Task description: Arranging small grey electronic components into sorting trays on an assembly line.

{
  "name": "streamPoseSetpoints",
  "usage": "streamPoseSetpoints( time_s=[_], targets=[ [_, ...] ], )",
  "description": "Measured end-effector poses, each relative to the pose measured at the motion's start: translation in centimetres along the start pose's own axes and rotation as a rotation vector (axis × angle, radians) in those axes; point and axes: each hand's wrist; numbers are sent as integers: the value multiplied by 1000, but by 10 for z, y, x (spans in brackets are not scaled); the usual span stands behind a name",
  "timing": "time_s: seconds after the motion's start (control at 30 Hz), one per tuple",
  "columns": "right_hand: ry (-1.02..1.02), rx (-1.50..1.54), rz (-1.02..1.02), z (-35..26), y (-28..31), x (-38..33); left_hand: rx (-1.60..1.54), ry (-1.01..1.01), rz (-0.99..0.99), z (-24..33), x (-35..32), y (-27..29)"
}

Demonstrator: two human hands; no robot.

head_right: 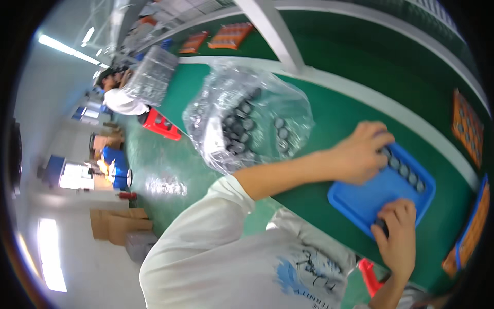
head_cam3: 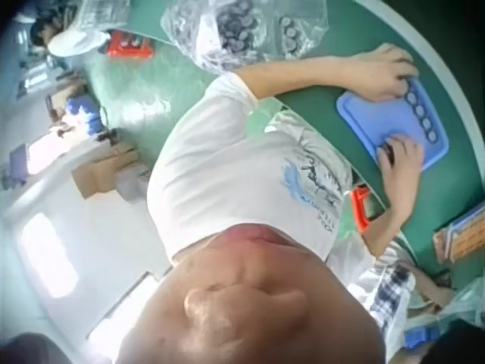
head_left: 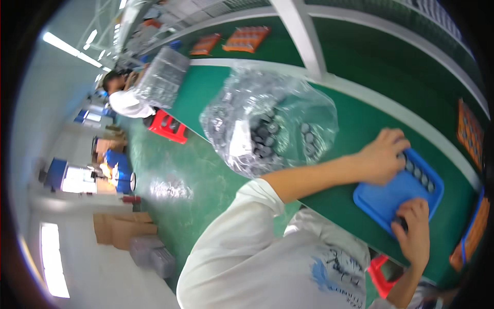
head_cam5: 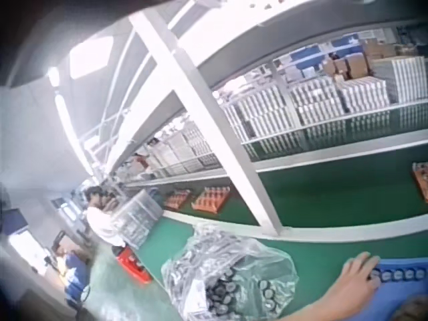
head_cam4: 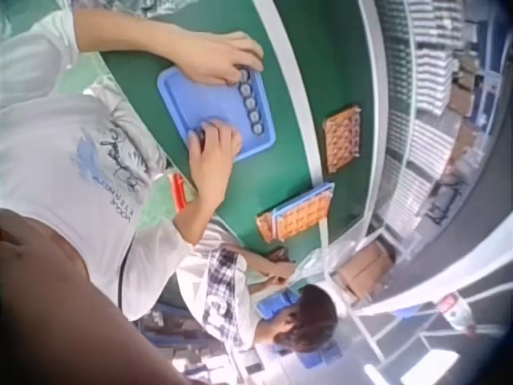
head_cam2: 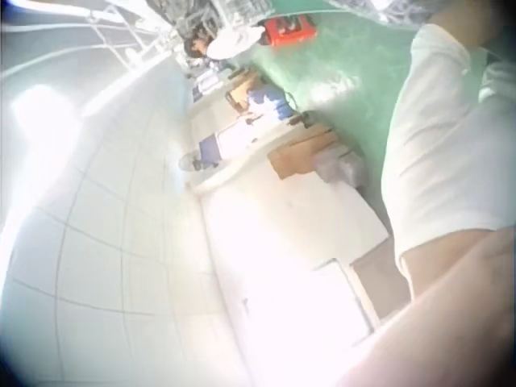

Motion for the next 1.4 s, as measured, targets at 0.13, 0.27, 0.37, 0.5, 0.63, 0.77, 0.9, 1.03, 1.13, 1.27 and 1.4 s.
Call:
streamPoseSetpoints(
  time_s=[0.13, 0.27, 0.37, 0.5, 0.63, 0.77, 0.9, 1.03, 1.13, 1.27, 1.4],
  targets=[
    [24, 72, -21, -9, -8, 11, -6, 78, -4, 6, -9, 26],
    [23, 73, -31, 1, 0, 14, -80, 150, -91, -3, -3, 33],
    [22, 118, -43, 13, 0, 16, -63, 156, -78, -14, -1, 37],
    [31, 161, 6, 15, 2, 20, -83, 199, -61, -19, -9, 33],
    [-43, 239, 125, 10, 7, 22, -122, 225, -78, -20, -12, 36],
    [-200, 259, 145, 6, 5, 23, -127, 226, -33, -17, -13, 37],
    [-92, 85, 63, 10, -1, 19, -136, 228, 21, -16, -14, 34],
    [-211, 36, 44, 9, 2, 15, -161, 245, 58, -20, -15, 30],
    [-272, 57, 8, 14, 1, 15, -152, 243, 110, -20, -16, 31],
    [-140, 96, 173, 30, 1, 10, -133, 168, 231, -10, -4, 39],
    [-317, 535, 361, 18, -9, 25, -324, 126, 74, 40, 7, 46]
  ],
)
Point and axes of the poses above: each hand's wrist, its own x-axis towards the middle knuckle, its own y-axis out of the back of the hand, z = x × y, and after that the axes turned 8 degrees about z, right-handed
